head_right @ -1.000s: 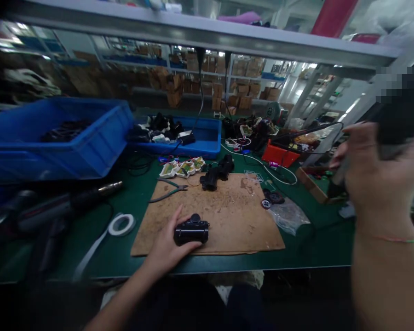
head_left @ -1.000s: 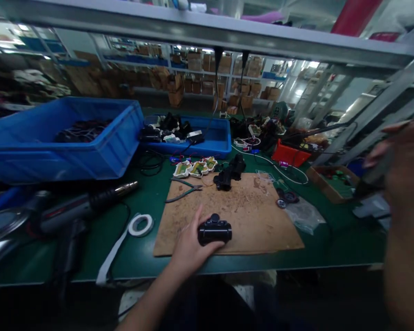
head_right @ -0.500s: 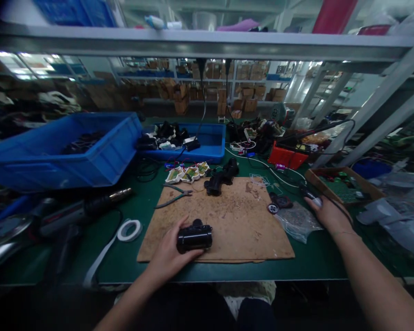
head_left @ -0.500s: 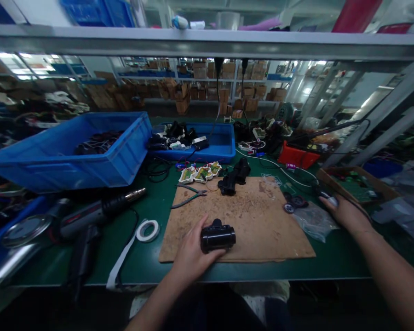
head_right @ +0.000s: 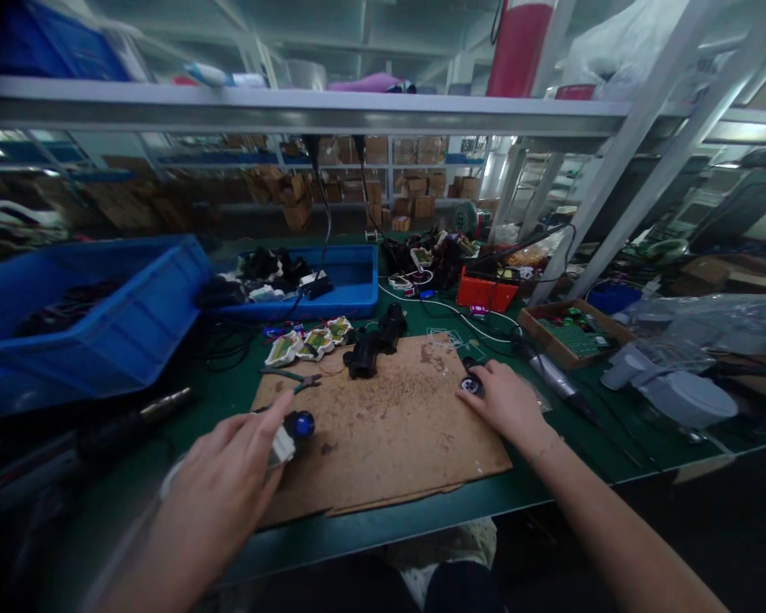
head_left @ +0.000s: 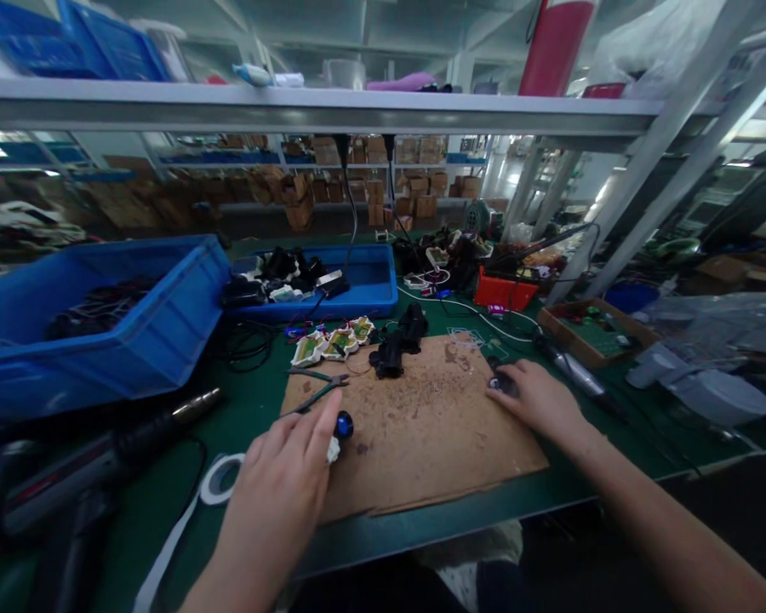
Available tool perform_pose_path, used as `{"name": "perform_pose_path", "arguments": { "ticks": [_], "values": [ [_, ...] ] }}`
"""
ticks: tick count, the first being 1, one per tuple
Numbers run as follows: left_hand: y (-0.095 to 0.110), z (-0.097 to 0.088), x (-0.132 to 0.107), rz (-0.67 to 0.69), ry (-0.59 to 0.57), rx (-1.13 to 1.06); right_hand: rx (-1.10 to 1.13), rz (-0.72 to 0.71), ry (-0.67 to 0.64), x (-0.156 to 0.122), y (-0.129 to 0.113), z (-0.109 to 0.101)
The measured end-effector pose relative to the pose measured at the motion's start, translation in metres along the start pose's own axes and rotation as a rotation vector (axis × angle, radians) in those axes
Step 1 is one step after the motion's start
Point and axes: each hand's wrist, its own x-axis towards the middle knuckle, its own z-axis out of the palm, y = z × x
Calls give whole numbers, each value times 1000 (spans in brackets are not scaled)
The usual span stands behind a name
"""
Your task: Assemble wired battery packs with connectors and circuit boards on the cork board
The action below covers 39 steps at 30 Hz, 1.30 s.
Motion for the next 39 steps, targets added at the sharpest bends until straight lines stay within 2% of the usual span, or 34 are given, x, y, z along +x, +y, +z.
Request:
{"name": "perform_pose_path", "arguments": {
  "ticks": [4,7,10,12,14,16,18,20,24,28,33,37,39],
  "values": [
    [7,19,11,92,-72,-138,4,-6,-7,-2,4,12],
    [2,32,20,104,-129,-326,114,-11,55,-7,1,14],
    [-10,46,24,99,-104,-427,450,39,124,-18,-18,16],
    [-20,56,22,79,-65,-467,739,100,97,-28,-39,22],
    [-29,66,18,11,-53,-506,1011,133,27,-38,-62,32],
    [-35,75,15,-106,-68,-539,1150,144,15,-47,-81,42],
    [-39,81,13,-211,-94,-577,1142,114,47,-54,-92,49],
    [-41,86,13,-275,-90,-636,1002,36,56,-60,-95,52],
    [-44,96,15,-448,-22,-741,685,-120,41,-69,-87,48],
    [-47,103,16,-551,-23,-870,576,-147,45,-70,-81,41],
    [-38,91,29,-627,91,-1276,515,-193,-65,-56,-79,25],
    [-18,80,44,-600,199,-1699,545,-203,-157,-45,-82,10],
    [-7,80,46,-650,225,-1897,636,-187,-151,-41,-91,4]
  ]
}}
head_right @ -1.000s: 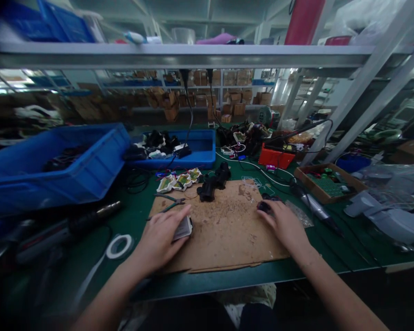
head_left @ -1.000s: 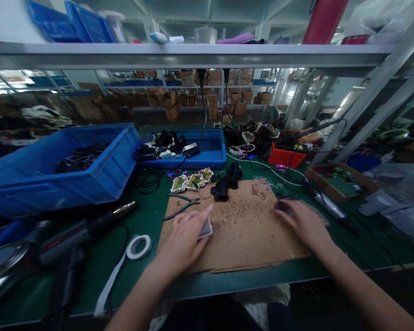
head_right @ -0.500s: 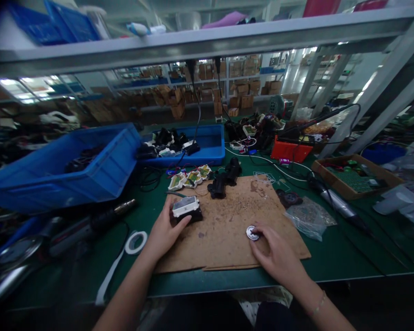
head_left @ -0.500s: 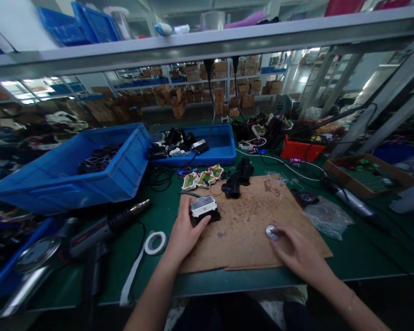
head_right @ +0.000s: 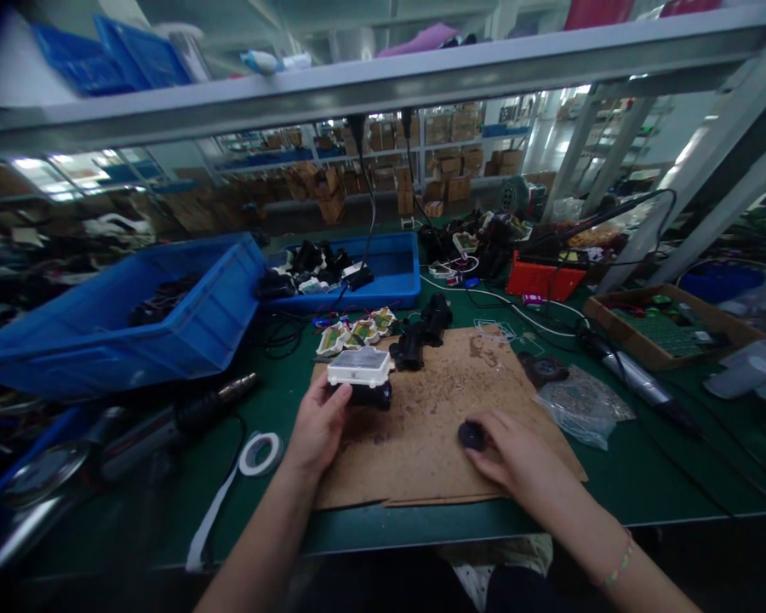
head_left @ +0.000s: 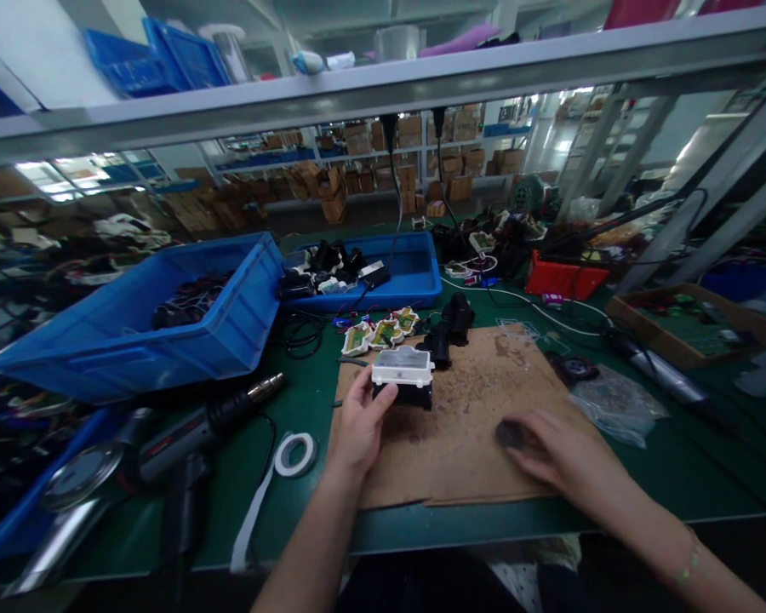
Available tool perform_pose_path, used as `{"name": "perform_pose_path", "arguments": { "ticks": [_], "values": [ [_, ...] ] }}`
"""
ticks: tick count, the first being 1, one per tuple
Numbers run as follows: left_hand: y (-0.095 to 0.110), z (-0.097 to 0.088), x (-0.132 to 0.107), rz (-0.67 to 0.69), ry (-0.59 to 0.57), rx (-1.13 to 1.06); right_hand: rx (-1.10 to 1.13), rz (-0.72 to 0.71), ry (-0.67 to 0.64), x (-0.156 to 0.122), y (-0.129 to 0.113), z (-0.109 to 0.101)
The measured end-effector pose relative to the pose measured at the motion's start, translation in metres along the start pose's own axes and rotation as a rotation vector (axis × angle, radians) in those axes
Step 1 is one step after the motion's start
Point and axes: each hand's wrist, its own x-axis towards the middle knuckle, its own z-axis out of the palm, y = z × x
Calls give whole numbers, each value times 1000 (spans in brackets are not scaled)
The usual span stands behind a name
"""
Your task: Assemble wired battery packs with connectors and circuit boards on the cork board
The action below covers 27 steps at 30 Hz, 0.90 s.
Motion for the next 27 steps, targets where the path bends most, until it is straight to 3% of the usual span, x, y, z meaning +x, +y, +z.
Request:
{"name": "perform_pose_path", "arguments": {
  "ticks": [4,7,13,27],
  "values": [
    [-10,2,-11,-167,39,-187,387,5,99,12,-30,11],
    [-11,-2,-16,-196,20,-202,586,-18,144,23,-55,24],
    [-9,-5,-20,-176,-18,-182,356,-194,186,43,-79,38],
    [-8,-6,-21,-214,17,-242,99,-311,179,48,-83,33]
  ]
}}
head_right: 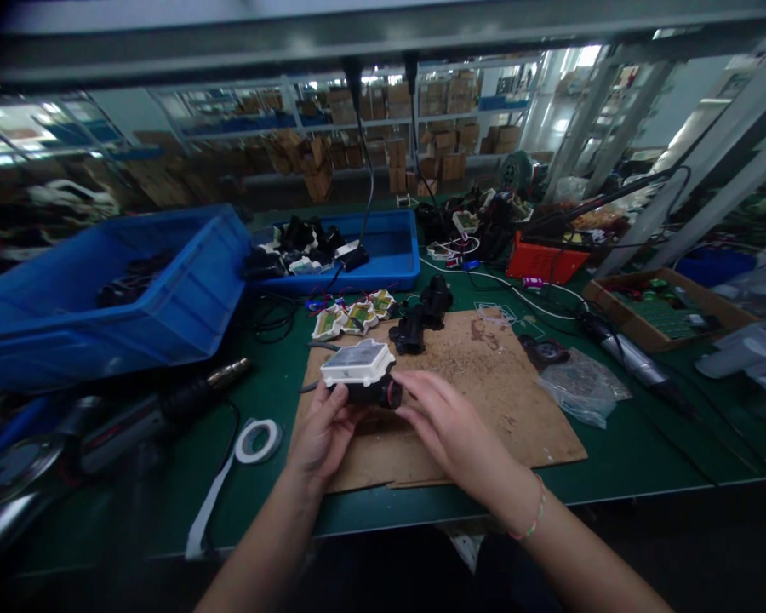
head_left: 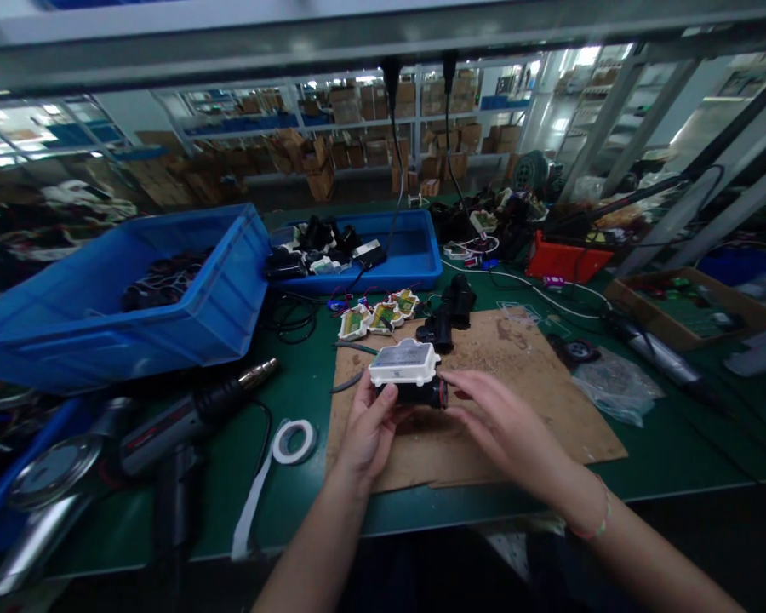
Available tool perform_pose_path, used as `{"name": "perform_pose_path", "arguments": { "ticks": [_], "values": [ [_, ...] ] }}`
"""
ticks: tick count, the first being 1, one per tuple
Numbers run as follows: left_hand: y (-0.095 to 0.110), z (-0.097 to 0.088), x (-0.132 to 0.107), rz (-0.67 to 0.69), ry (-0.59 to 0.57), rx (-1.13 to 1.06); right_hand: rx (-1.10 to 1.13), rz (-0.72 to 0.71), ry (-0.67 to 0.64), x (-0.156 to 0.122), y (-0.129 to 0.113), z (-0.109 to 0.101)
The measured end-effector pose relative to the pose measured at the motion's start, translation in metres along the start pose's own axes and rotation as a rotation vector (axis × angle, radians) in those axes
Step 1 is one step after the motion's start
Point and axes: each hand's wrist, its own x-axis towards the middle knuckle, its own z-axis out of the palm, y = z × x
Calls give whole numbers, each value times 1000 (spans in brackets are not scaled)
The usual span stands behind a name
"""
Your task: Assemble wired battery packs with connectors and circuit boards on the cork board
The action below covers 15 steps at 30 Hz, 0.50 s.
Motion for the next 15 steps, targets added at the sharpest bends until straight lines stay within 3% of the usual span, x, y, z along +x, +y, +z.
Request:
{"name": "perform_pose_path", "arguments": {
  "ticks": [15],
  "values": [
    [6,0,-2,-34,-11,-55,-224,-235,-94,1,21,-7]
  ]
}}
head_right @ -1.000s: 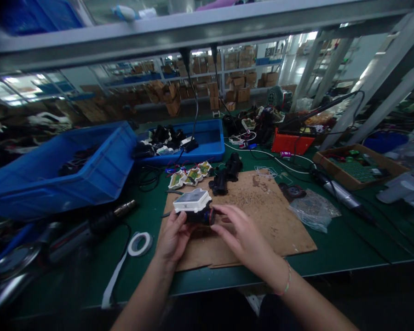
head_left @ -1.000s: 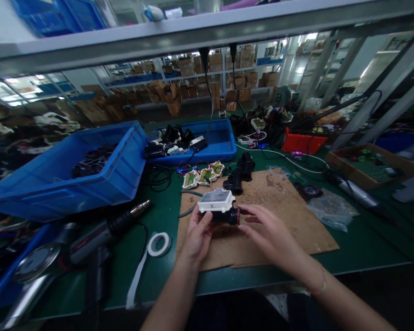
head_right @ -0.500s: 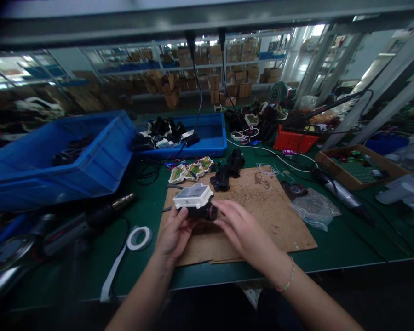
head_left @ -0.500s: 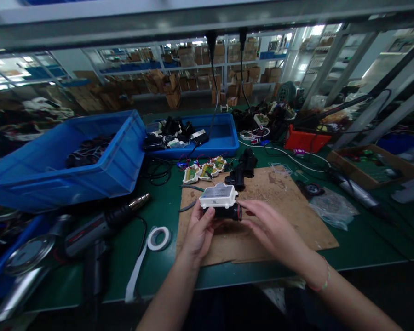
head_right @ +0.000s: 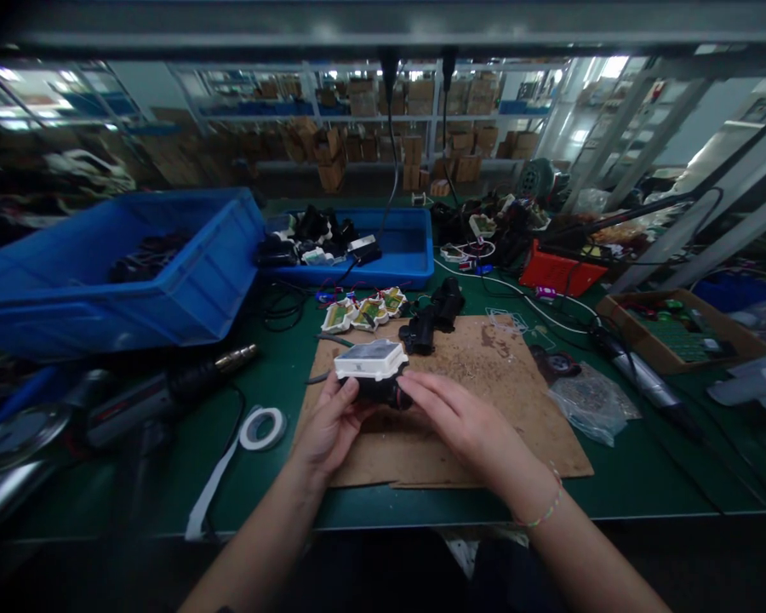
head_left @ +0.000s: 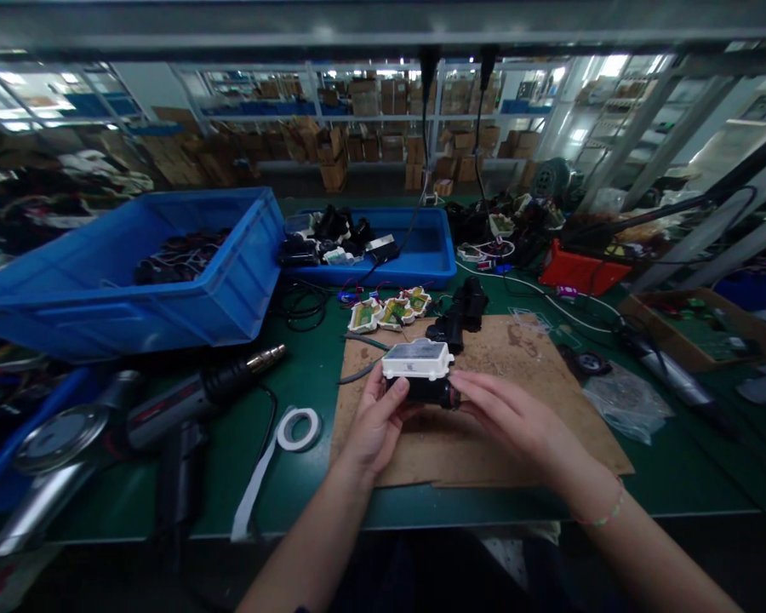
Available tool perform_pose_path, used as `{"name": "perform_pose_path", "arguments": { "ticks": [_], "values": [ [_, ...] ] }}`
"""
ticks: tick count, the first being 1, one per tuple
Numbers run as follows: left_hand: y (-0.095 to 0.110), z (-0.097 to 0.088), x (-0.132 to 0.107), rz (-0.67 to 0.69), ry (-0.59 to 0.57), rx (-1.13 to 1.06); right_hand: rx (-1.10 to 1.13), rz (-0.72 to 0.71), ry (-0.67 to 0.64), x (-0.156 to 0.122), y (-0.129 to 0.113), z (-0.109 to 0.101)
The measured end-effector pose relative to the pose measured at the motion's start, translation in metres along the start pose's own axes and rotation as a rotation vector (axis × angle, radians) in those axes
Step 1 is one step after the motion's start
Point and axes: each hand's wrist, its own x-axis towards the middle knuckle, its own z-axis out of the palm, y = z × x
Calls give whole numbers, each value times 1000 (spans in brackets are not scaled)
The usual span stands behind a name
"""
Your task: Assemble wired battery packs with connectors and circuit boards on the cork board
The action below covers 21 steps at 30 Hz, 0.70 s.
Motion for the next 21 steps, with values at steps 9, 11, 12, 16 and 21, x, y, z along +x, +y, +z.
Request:
{"name": "perform_pose_path", "arguments": {
  "ticks": [9,11,12,16,21],
  "values": [
    [-3,-1,1,84,-3,42,87,188,68,8,-11,3],
    [-4,-2,1,93,-12,46,130,215,69,9,-14,1],
    [-4,-2,2,94,-16,46,147,221,71,9,-14,1],
    [-3,-3,2,79,-40,37,139,203,105,4,-11,7],
    [0,-2,2,36,-67,31,11,51,77,-5,0,16]
  ]
}}
